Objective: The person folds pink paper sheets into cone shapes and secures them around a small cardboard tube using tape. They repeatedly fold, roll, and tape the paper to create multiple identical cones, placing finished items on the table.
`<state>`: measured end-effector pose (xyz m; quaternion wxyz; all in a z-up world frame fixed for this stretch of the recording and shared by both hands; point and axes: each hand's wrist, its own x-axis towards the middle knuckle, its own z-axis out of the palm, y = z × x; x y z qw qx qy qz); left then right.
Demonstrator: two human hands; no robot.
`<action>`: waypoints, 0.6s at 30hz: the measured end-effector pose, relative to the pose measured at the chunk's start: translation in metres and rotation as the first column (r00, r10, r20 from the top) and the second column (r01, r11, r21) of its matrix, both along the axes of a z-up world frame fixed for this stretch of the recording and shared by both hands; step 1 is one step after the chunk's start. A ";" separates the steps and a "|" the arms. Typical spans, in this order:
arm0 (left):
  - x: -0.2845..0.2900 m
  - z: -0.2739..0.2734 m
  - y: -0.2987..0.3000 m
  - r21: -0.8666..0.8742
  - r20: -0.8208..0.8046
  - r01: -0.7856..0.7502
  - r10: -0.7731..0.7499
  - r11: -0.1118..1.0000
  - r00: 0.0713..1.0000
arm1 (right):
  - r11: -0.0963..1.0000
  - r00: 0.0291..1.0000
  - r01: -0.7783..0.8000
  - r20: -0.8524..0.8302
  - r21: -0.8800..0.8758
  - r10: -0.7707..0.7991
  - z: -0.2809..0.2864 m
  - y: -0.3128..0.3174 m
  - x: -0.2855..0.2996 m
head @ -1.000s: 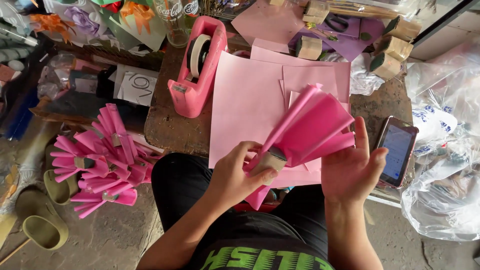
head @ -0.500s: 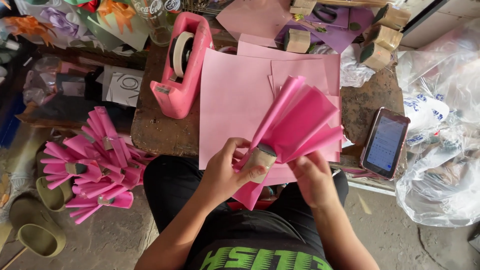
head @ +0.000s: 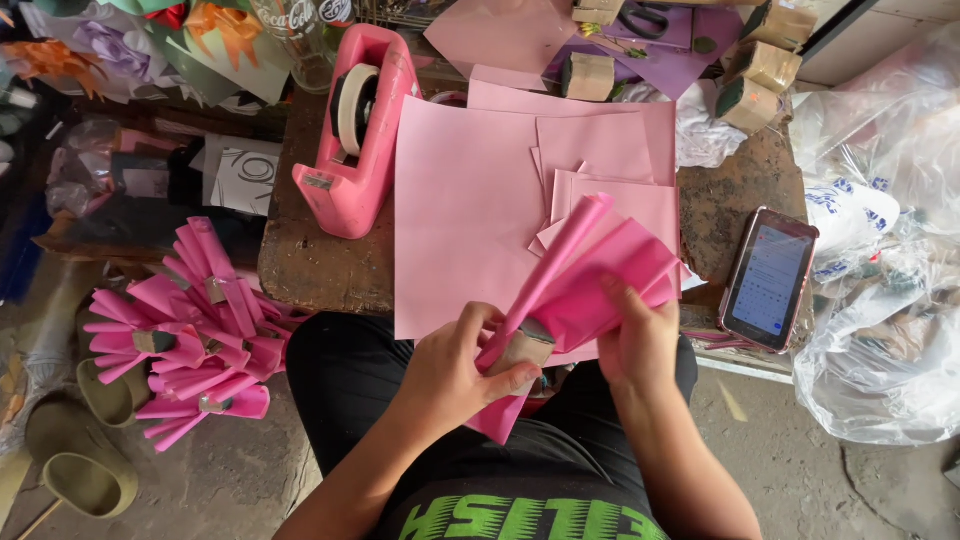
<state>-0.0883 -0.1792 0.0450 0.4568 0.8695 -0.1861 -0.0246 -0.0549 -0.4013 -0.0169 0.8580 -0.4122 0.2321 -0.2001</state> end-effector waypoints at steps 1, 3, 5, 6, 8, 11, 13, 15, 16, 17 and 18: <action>0.003 0.002 0.001 -0.001 -0.002 0.006 -0.006 1.000 1.000 | 1.000 1.000 0.006 -0.002 -0.001 -0.006 0.002 -0.011 0.007; 0.009 0.006 0.004 -0.036 -0.176 -0.030 0.023 0.999 0.984 | 0.990 0.990 -0.106 0.079 -0.098 0.114 0.006 -0.034 0.021; 0.021 0.010 0.008 -0.036 -0.237 -0.077 0.066 0.996 0.969 | 0.987 0.977 -0.114 0.169 -0.116 0.132 0.043 -0.034 0.023; 0.028 0.013 0.010 -0.033 -0.294 -0.128 0.113 0.991 0.949 | 0.983 0.953 -0.124 0.260 -0.135 0.156 0.061 -0.034 0.025; 0.046 0.007 0.015 -0.015 -0.302 -0.194 0.181 0.981 0.936 | 0.925 0.957 -0.054 0.245 -0.376 0.155 0.047 -0.047 0.014; 0.084 -0.014 0.030 0.023 -0.188 -0.282 0.282 0.959 0.941 | 0.569 0.970 -0.023 0.119 -0.822 0.211 0.039 -0.047 -0.001; 0.105 -0.032 0.039 0.045 -0.082 -0.299 0.302 0.953 0.950 | 0.271 0.975 -0.090 -0.029 -0.958 0.222 0.027 -0.039 -0.010; 0.124 -0.050 0.043 0.244 0.068 -0.291 0.283 0.925 0.957 | -0.231 0.964 -0.111 -0.161 -0.967 0.212 0.008 -0.029 -0.014; 0.127 -0.048 0.042 0.243 0.061 -0.277 0.271 0.930 0.961 | -0.233 0.965 -0.121 -0.169 -0.965 0.199 -0.003 -0.032 -0.015; 0.132 -0.046 0.041 0.299 0.145 -0.315 0.283 0.901 0.948 | -0.327 0.975 -0.045 -0.113 -0.944 0.191 -0.014 -0.034 -0.015; 0.137 -0.043 0.041 0.349 0.231 -0.355 0.288 0.867 0.930 | -0.418 0.980 0.028 -0.056 -0.908 0.189 -0.024 -0.036 -0.014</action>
